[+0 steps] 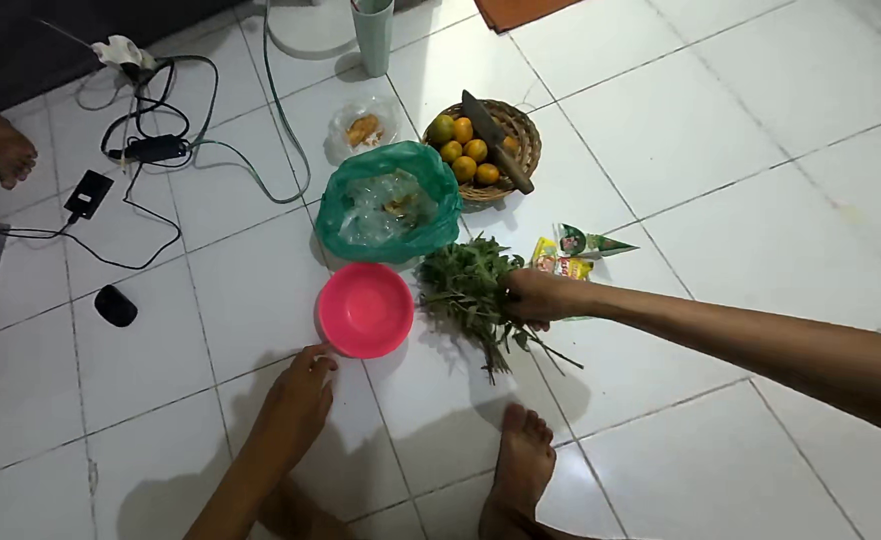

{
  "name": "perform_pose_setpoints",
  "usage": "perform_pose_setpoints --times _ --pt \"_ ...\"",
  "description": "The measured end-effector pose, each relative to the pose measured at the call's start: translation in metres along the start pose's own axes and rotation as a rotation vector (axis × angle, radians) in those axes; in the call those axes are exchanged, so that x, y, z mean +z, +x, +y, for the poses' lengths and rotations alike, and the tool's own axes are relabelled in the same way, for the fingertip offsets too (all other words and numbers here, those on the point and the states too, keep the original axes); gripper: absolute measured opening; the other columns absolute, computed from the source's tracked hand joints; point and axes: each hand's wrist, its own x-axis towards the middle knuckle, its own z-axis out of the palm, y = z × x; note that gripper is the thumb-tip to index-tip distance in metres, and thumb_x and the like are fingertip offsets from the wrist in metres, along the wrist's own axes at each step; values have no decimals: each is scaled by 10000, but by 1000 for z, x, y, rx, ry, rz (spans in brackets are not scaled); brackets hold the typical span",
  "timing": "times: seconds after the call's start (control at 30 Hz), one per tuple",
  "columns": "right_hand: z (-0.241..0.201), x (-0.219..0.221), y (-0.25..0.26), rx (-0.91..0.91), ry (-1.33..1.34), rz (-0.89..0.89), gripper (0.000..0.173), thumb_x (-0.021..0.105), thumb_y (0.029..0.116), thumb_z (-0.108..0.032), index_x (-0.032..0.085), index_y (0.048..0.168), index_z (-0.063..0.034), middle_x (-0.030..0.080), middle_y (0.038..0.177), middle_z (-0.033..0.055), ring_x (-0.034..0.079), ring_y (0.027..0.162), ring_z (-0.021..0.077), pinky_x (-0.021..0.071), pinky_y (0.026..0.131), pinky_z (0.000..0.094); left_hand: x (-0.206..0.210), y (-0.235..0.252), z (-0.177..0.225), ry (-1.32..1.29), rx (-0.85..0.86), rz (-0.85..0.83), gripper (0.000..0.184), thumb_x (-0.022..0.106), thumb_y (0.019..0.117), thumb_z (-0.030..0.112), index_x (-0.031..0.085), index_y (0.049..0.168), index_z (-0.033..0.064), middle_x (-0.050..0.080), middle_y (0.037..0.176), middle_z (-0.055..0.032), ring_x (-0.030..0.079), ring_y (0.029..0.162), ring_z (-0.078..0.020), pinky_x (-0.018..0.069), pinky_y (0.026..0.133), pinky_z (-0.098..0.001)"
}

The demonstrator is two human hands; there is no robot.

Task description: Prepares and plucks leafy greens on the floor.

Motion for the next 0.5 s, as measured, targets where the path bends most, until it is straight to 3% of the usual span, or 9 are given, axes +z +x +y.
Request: perform_pose_setpoints --times 0.03,0.13,0.27,0.37,0.5 --pt "-1 -4 -9 -17 42 20 239 547 1058 -104 596 1212 72 624 842 140 586 636 154 523 654 322 0 -1 0 2 11 11 244 584 983 37 680 1184 -65 583 1375 -258 661 1136 -409 547 945 -496" --pt "4 -12 -27 -71 183 143 282 494 1084 -120 569 1270 79 630 1009 222 597 814 247 509 786 430 3 -3 -1 1 43 45 229 595 973 33 683 1161 -62 594 1358 -258 671 1112 -414 557 919 -503" --pt "1 -8 -46 -37 395 277 298 384 1112 -86 468 1363 52 589 1042 189 629 783 191 548 722 356 6 -5 -3 12 98 103 214 616 946 26 692 1124 -65 616 1313 -262 687 1061 -412 570 879 -504" --pt "9 -4 -50 -99 307 281 291 478 1082 -73 486 1341 61 593 1014 180 602 746 175 532 701 341 6 -5 2 -13 97 89 217 607 954 24 688 1136 -63 609 1322 -262 673 1090 -420 556 904 -513" --pt "0 -5 -74 -282 -11 420 253 540 1040 -51 586 1258 68 658 971 212 653 832 307 539 785 508 7 -8 7 -82 109 94 242 586 973 55 686 1163 -56 603 1336 -250 667 1127 -379 557 942 -455"
